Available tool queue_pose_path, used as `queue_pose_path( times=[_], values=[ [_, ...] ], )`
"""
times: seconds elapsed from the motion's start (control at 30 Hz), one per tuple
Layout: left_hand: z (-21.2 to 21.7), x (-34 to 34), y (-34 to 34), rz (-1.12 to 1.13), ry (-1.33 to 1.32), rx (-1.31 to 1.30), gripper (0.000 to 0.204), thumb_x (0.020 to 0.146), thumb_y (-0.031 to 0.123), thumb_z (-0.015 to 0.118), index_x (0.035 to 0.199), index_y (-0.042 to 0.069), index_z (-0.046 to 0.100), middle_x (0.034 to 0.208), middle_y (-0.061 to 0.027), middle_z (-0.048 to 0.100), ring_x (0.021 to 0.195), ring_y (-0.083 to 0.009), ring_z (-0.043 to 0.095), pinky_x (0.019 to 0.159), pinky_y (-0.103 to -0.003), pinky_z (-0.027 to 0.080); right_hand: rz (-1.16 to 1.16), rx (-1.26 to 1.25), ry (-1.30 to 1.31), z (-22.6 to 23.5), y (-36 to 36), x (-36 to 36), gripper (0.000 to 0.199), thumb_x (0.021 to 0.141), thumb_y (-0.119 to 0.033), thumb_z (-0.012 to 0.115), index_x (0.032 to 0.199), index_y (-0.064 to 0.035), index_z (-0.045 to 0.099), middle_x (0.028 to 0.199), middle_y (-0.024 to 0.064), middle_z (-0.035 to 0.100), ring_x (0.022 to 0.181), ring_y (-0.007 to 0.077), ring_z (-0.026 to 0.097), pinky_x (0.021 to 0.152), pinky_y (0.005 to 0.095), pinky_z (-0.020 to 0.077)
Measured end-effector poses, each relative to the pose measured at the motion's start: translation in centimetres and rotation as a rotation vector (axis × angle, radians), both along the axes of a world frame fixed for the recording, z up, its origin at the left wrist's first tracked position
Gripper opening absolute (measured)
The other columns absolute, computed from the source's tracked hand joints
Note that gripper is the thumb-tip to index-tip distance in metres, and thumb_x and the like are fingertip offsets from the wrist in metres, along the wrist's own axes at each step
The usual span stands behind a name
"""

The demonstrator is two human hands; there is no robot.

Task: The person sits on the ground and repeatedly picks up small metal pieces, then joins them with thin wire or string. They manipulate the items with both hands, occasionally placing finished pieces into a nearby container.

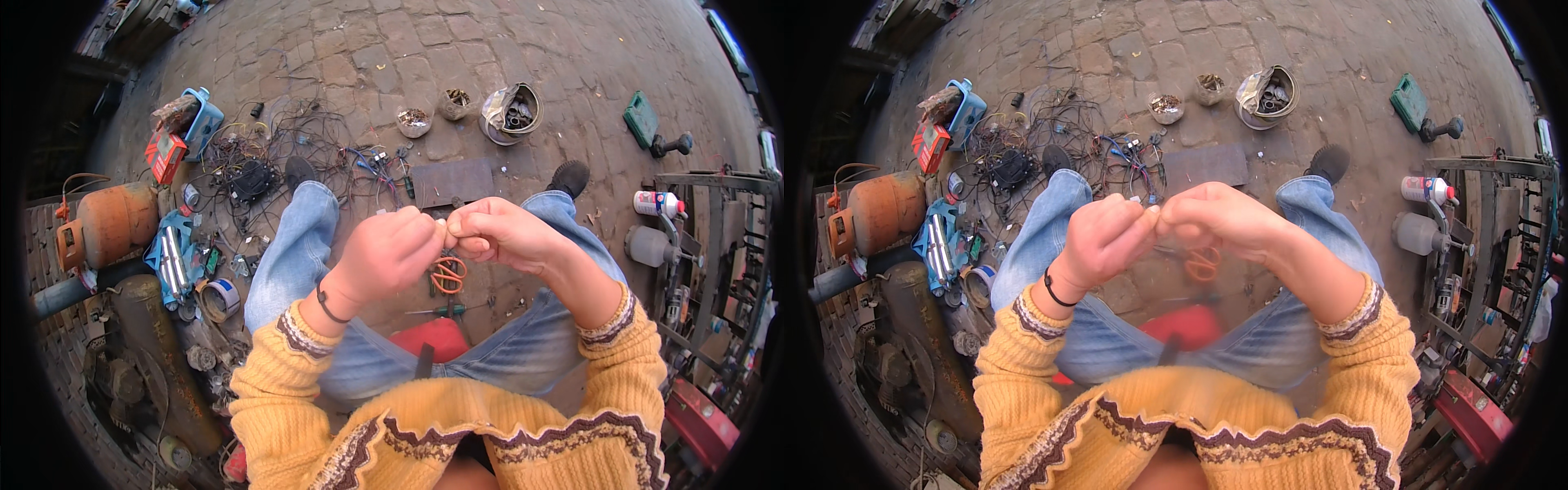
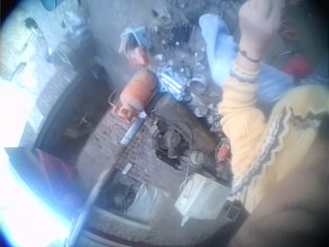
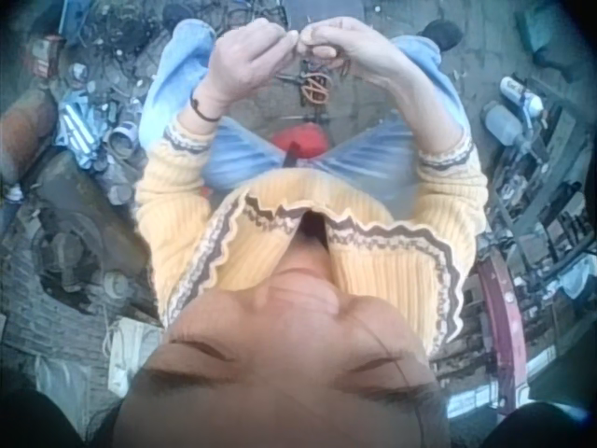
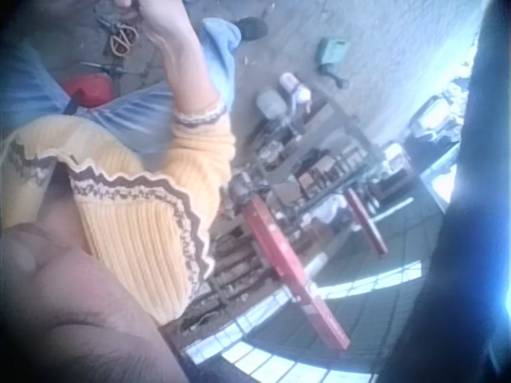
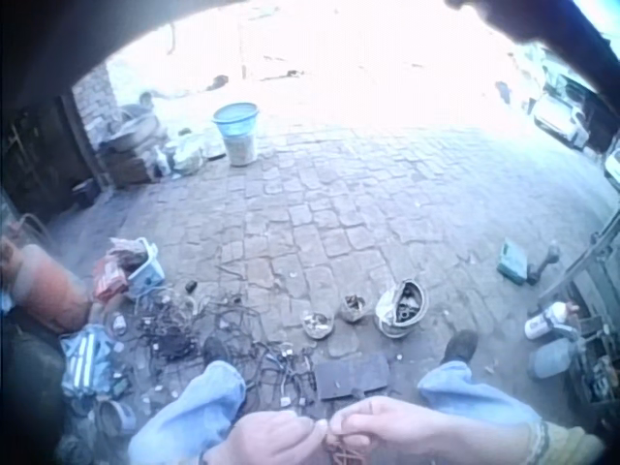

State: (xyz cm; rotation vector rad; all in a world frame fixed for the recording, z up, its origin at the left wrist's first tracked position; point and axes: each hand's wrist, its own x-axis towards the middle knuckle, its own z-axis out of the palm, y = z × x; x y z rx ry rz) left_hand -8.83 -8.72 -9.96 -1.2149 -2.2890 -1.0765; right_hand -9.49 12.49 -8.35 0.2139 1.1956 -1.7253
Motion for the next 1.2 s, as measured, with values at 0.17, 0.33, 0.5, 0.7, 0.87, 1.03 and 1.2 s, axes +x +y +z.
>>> queue_pose_path(
  times=[0.17,0.33,0.5,0.7,0.87,1.03,1.2],
  values=[
    [-0.7,-0.6,-0.2,0.165,-0.886,0.355,0.009,0.080,0.004,0.072,0.081,0.001,0.063,0.074,0.0028,0.054,0.057,-0.0004,0.040,0.046,-0.021,0.027,-0.246,0.603,0.768,0.4,0.5,-0.1,0.022,0.095,-0.019,0.061,0.103,0.0009,0.069,0.074,0.0038,0.068,0.066,0.0106,0.058,0.061,0.0263,0.0476],
    [-0.8,-1.1,-0.9,0.149,-1.697,0.611,0.009,0.088,0.012,0.068,0.081,0.007,0.064,0.064,0.0073,0.049,0.049,-0.0004,0.035,0.044,-0.017,0.027,-0.081,0.939,2.110,0.4,0.4,0.1,0.025,0.079,-0.014,0.067,0.104,-0.0127,0.072,0.105,-0.0022,0.070,0.095,0.0147,0.058,0.080,0.0308,0.0481],
    [-0.6,-1.4,-1.1,-0.021,-1.901,0.667,0.012,0.089,0.011,0.065,0.079,0.006,0.063,0.068,0.0049,0.053,0.049,0.0004,0.036,0.044,-0.017,0.027,-0.047,0.920,2.302,-1.0,-0.5,0.0,0.025,0.077,-0.017,0.065,0.101,-0.0162,0.073,0.104,-0.0063,0.069,0.096,0.0116,0.056,0.087,0.0303,0.0436],
    [-0.5,-1.3,-1.4,-0.100,-1.933,0.651,0.010,0.088,0.011,0.066,0.081,0.005,0.064,0.070,0.0045,0.055,0.050,0.0008,0.037,0.044,-0.017,0.028,0.038,0.853,2.351,-0.9,0.0,-0.4,0.024,0.072,-0.012,0.064,0.096,-0.0099,0.068,0.094,-0.0020,0.064,0.095,0.0142,0.058,0.081,0.0291,0.0487],
    [-0.3,-0.9,-0.9,-0.002,-1.659,0.583,0.008,0.085,0.009,0.069,0.081,0.004,0.064,0.072,0.0054,0.055,0.053,-0.0005,0.039,0.047,-0.019,0.030,0.109,0.860,2.071,-0.8,-0.9,-0.3,0.013,0.067,-0.007,0.068,0.079,-0.0107,0.063,0.077,-0.0004,0.059,0.082,0.0170,0.056,0.069,0.0321,0.0434],
    [0.4,0.2,-0.2,0.160,-0.837,0.196,0.013,0.073,0.001,0.071,0.079,0.001,0.060,0.075,-0.0018,0.049,0.062,-0.0099,0.052,0.053,-0.027,0.039,0.028,0.635,1.522,-0.2,-1.3,0.1,0.008,0.071,-0.001,0.063,0.075,-0.0065,0.059,0.068,0.0034,0.054,0.074,0.0193,0.053,0.065,0.0322,0.0410],
    [0.4,0.5,0.6,0.099,-0.334,0.106,0.017,0.068,0.001,0.071,0.076,0.003,0.055,0.075,-0.0092,0.048,0.064,-0.0257,0.055,0.056,-0.036,0.047,-0.027,0.256,0.397,0.4,-0.6,0.7,0.008,0.084,-0.005,0.055,0.078,-0.0032,0.060,0.070,-0.0018,0.056,0.073,0.0099,0.049,0.065,0.0285,0.0411]
  ],
)
